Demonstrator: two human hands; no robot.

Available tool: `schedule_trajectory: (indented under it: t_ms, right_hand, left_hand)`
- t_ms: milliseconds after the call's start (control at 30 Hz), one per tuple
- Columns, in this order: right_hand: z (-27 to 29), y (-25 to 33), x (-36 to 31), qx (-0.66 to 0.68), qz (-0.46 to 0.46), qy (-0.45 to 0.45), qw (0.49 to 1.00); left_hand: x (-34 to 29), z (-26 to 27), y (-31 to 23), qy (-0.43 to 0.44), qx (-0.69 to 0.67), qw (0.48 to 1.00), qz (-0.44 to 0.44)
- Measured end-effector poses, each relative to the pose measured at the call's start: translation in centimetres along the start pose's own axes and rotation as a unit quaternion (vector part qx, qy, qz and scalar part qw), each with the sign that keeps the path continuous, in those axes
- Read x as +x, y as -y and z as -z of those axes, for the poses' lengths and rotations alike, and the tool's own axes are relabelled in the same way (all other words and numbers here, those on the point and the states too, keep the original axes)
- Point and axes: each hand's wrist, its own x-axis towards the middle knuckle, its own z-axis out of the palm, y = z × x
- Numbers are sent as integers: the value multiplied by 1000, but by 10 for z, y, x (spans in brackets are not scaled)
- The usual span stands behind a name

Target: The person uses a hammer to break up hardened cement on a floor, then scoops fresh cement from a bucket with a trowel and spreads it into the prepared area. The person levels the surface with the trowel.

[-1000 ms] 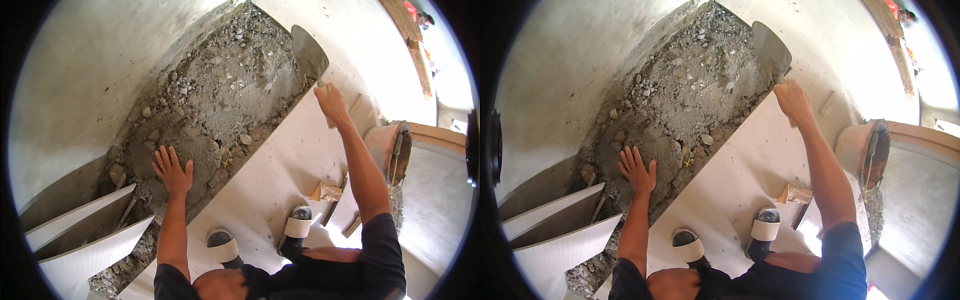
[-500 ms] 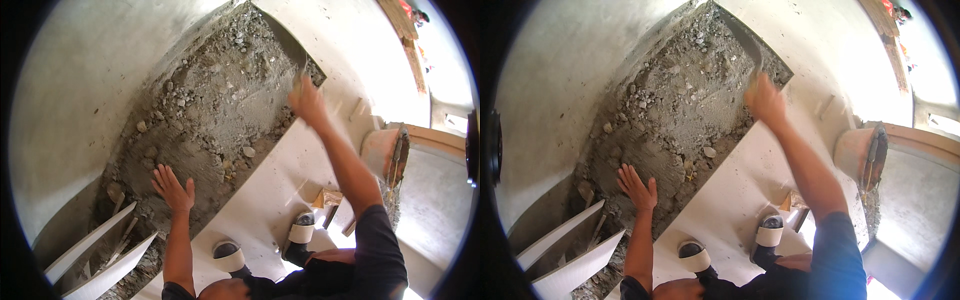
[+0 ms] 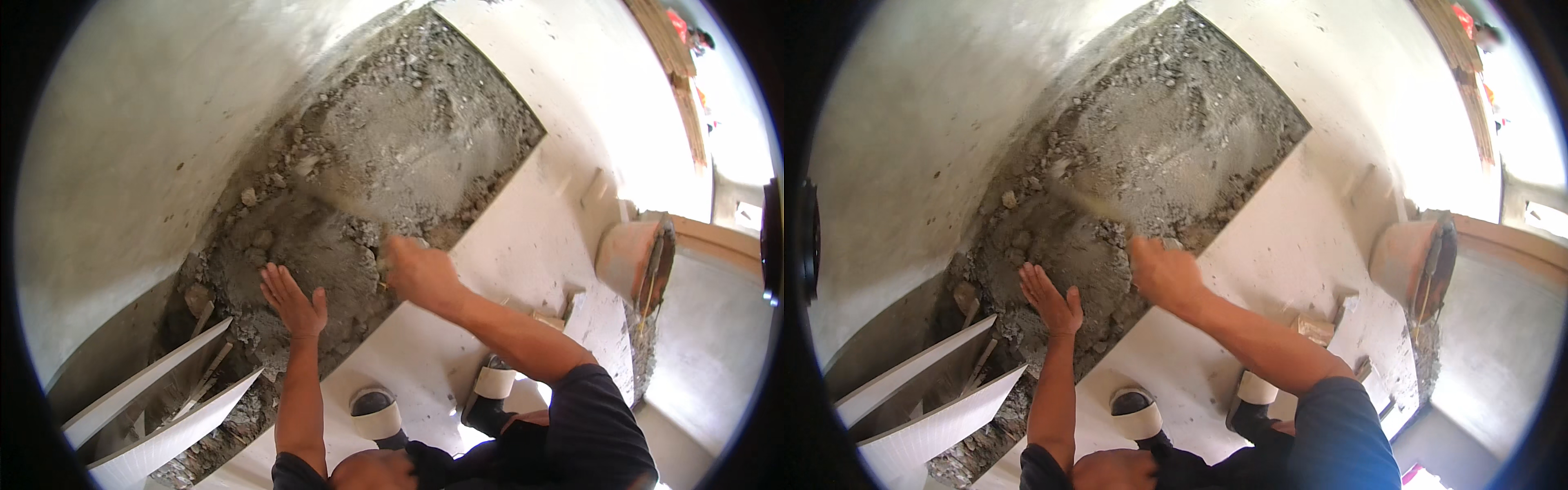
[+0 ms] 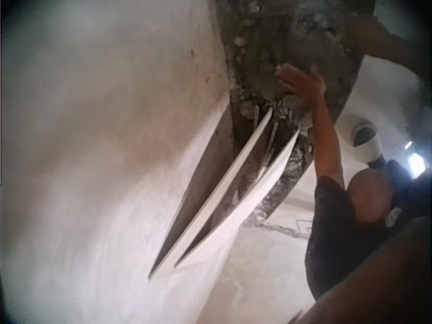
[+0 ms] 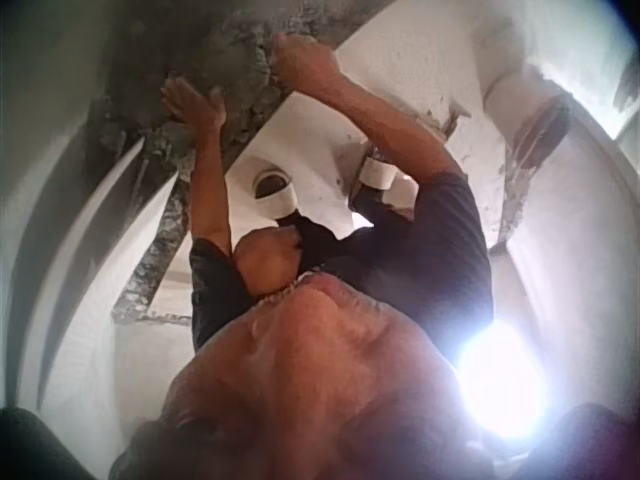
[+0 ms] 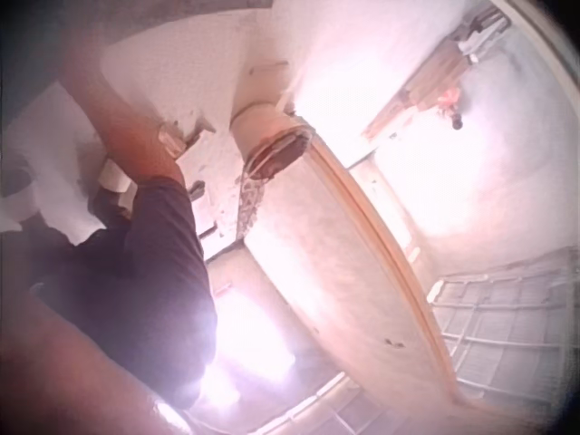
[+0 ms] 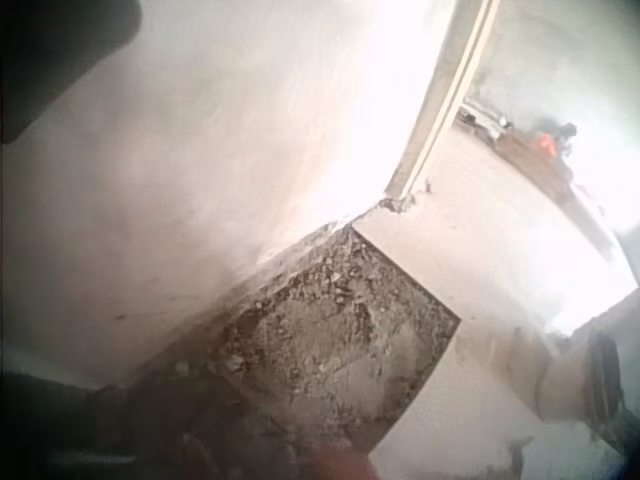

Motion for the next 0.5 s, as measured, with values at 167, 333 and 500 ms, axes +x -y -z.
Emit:
schedule_trajectory:
  t_ms: [167,333,500]
  right_hand:
    - [46,-49,-7,70,-139,-71,985]
    - [81,-131,18,64,-241,-183,951]
    - [59,-150,2,65,-152,-150,975]
  left_hand:
    - [-9,-2,6,-40,57,997,38]
    - [-18,5,6,-16,55,997,55]
    - [-17,2,4,8,58,995,76]
